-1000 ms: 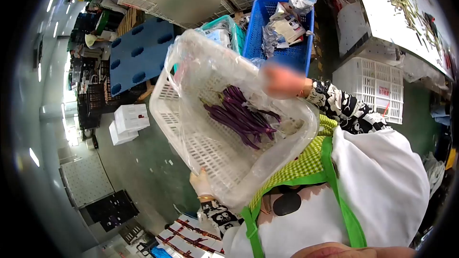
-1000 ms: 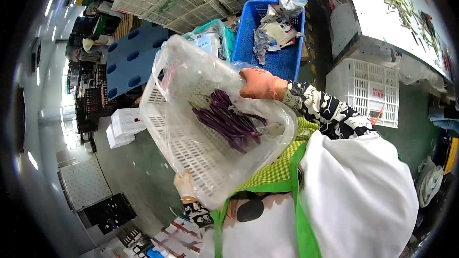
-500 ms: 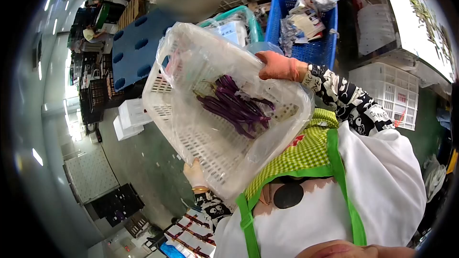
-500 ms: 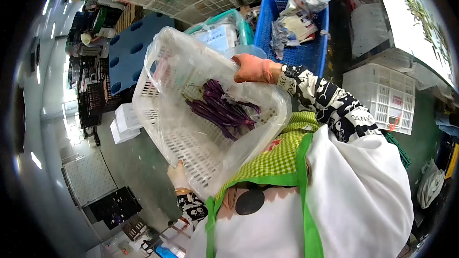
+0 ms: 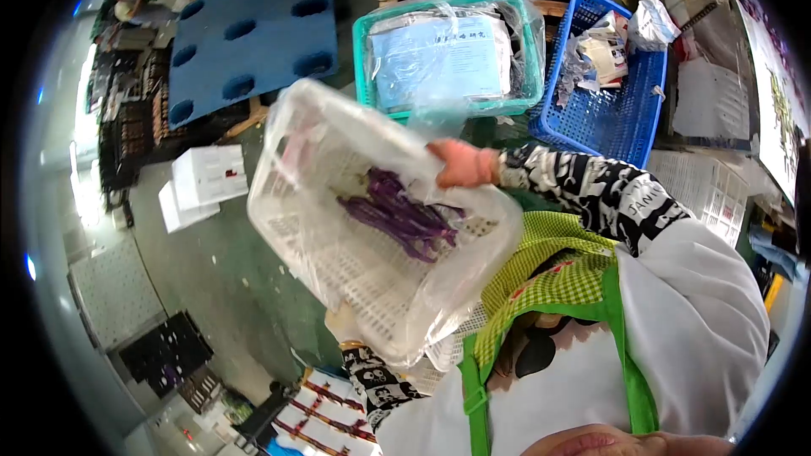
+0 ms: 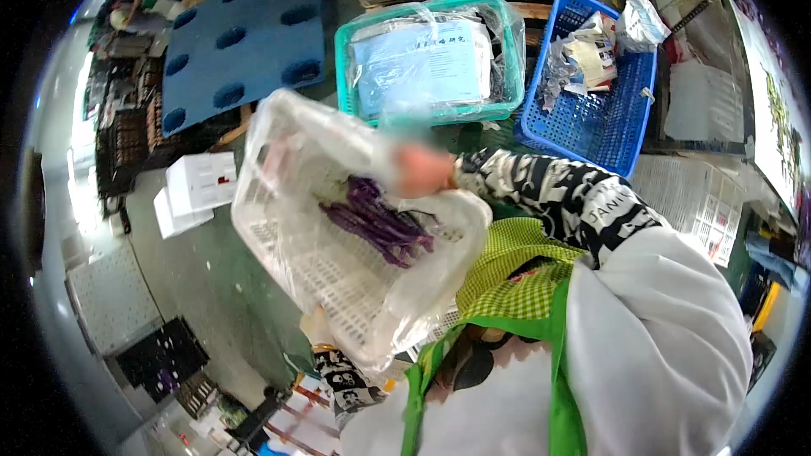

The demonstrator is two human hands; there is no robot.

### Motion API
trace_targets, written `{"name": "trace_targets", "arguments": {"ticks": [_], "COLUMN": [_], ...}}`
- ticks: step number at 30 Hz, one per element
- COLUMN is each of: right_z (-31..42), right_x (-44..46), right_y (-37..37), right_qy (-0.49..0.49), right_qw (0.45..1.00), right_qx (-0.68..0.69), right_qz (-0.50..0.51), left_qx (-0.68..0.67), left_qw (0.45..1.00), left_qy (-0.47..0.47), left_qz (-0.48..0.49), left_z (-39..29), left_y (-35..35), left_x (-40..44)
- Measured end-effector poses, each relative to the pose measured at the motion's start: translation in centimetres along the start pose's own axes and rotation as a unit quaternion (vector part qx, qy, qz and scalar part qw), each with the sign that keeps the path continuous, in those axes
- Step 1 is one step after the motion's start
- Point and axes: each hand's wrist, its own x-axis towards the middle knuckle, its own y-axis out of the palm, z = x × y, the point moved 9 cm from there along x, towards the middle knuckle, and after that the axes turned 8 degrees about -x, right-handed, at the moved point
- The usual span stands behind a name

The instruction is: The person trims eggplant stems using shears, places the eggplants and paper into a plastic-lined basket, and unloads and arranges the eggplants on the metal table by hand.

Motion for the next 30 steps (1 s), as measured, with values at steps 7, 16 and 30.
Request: {"name": "trace_targets", "arguments": {"ticks": [7,16,30], "right_z": [-4.7,-11.8,-23.6], "right_x": [6.9,19.8,6.8], "right_y": [8.2,14.2,4.9], "right_qy": [-0.036,-0.040,0.040], "right_qw": [0.987,0.977,0.961], "right_qx": [-0.155,-0.207,-0.228], "right_qz": [-0.013,0.016,-0.149], "left_qx": [-0.037,-0.003,0.104], "left_qw": [0.993,0.990,0.994], "left_qy": [-0.050,-0.077,0.018], "left_qz": [-0.101,-0.118,0.010], "left_z": [13.9,20.6,15.6], "left_y": [2.9,8.6,27.9], "left_x": [6.7,15.4,22.0]}}
